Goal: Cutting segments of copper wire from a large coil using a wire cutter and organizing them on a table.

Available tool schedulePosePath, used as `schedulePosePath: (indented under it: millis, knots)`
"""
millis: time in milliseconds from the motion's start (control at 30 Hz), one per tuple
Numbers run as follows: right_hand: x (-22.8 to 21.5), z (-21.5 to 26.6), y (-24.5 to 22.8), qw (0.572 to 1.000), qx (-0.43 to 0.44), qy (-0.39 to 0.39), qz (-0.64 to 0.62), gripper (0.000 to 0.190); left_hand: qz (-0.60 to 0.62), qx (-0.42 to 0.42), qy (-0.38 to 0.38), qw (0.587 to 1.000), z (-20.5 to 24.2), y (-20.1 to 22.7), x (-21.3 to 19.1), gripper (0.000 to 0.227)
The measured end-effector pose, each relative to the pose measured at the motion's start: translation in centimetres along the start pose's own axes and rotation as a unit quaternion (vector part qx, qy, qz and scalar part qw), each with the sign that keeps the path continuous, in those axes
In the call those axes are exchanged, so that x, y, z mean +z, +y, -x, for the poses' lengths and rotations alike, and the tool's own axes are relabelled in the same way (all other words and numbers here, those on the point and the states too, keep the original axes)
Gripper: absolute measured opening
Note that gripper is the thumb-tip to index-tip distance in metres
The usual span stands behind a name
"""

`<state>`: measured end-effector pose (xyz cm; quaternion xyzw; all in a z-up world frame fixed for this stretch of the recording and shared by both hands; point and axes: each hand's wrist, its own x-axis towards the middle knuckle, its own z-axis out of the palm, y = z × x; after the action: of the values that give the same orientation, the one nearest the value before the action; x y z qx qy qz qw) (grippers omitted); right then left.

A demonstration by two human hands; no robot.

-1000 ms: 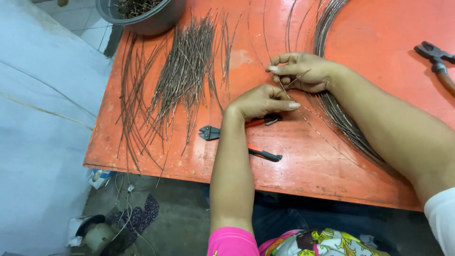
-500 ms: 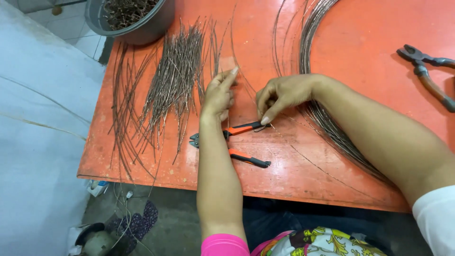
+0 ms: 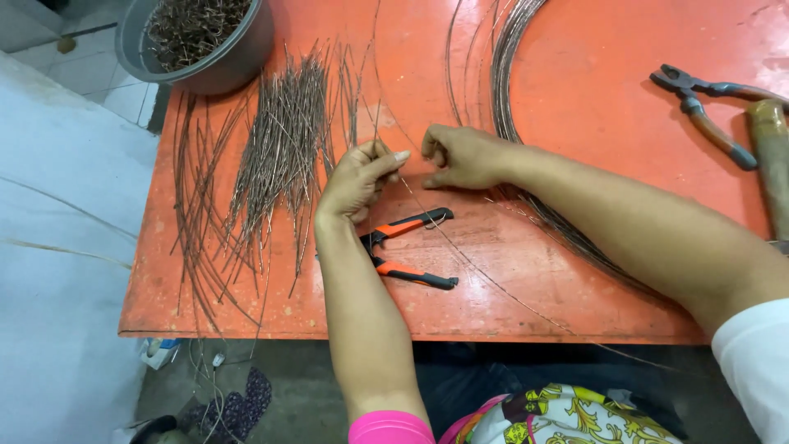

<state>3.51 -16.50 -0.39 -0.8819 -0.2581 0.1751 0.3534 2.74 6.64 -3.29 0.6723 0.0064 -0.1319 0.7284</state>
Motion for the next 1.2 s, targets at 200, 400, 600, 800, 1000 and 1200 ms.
schedulePosePath:
  millis: [200, 400, 600, 800, 1000, 1200]
  knots:
    - [1.1, 2.4, -2.0, 0.973, 0.073, -0.039, 0.215, 0.03, 0.002, -0.002, -0.002, 1.0, 1.0, 1.5, 0.2, 0.019]
    - [-1.6, 7.0, -2.7, 0.935, 0.108, -0.169, 0.293, 0.029, -0.019, -0.034, -0.05, 0.998, 1.7, 2.5, 1.4, 0.021]
    - [-3.1, 9.2, -3.6, 0.875, 0.07, -0.318, 0.359, 0.035, -0.042, -0.05, -0.087, 0.994, 3.0, 3.8, 2.7, 0.023]
    - [-4.4, 6.3, -6.3, 0.976, 0.085, -0.083, 0.182, 0.034, -0.051, -0.062, -0.104, 0.991, 3.8, 4.3, 4.1, 0.026]
    - [-3.1, -0.7, -5.0, 0.973, 0.123, 0.09, -0.174, 0.04, 0.021, -0.141, -0.17, 0.975, 1.6, 1.9, 3.6, 0.017]
    - [-2.6, -2.2, -5.0, 0.916, 0.084, -0.014, -0.392, 0.05, 0.053, -0.116, -0.191, 0.973, 1.8, 2.3, 3.5, 0.017]
